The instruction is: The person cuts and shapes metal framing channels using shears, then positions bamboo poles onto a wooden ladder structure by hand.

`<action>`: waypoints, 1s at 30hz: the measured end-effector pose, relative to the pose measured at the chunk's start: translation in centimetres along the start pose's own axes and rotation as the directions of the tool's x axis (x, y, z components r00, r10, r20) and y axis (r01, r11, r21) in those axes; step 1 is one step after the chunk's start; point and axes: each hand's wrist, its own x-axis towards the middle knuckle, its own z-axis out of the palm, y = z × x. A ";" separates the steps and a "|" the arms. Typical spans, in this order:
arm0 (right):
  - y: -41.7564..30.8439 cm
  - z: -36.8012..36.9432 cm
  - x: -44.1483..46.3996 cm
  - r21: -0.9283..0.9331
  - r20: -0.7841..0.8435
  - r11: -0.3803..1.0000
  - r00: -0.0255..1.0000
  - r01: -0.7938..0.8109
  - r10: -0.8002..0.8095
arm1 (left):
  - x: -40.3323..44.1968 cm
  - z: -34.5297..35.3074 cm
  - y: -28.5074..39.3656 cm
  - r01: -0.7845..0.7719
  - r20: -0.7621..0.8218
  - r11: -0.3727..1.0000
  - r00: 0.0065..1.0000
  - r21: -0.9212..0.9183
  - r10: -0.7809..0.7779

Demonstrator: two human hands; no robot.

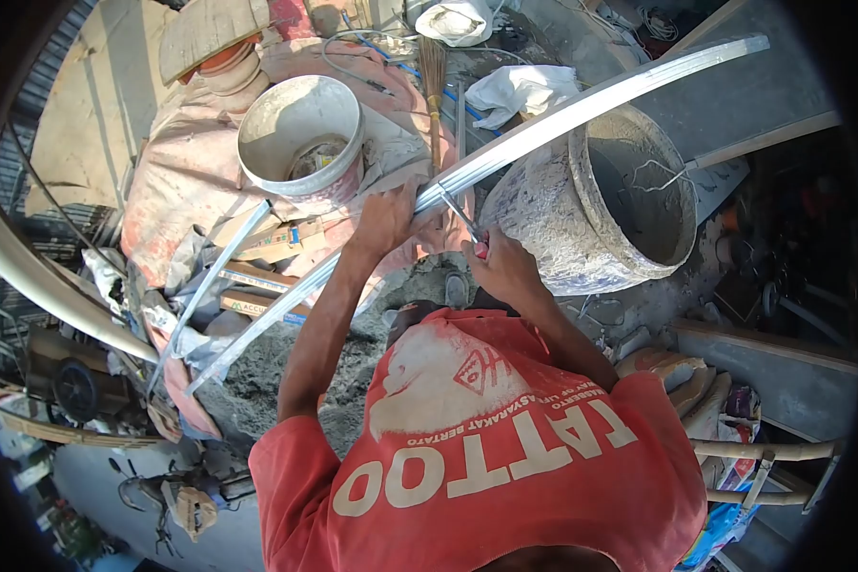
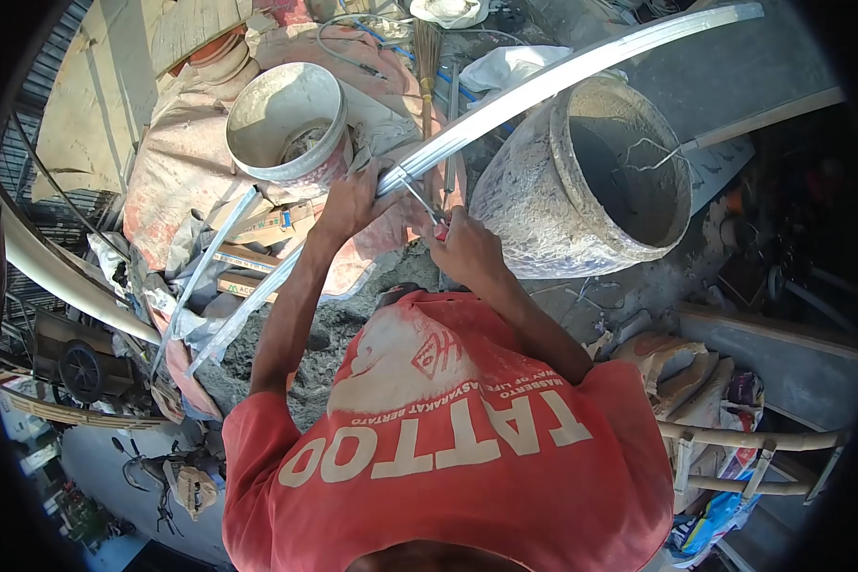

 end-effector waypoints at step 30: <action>0.3 -1.6 3.0 0.410 0.208 0.912 0.974 -0.006 -0.087 | 2.4 -2.6 -0.3 0.113 0.038 0.952 0.994 -0.285 -0.106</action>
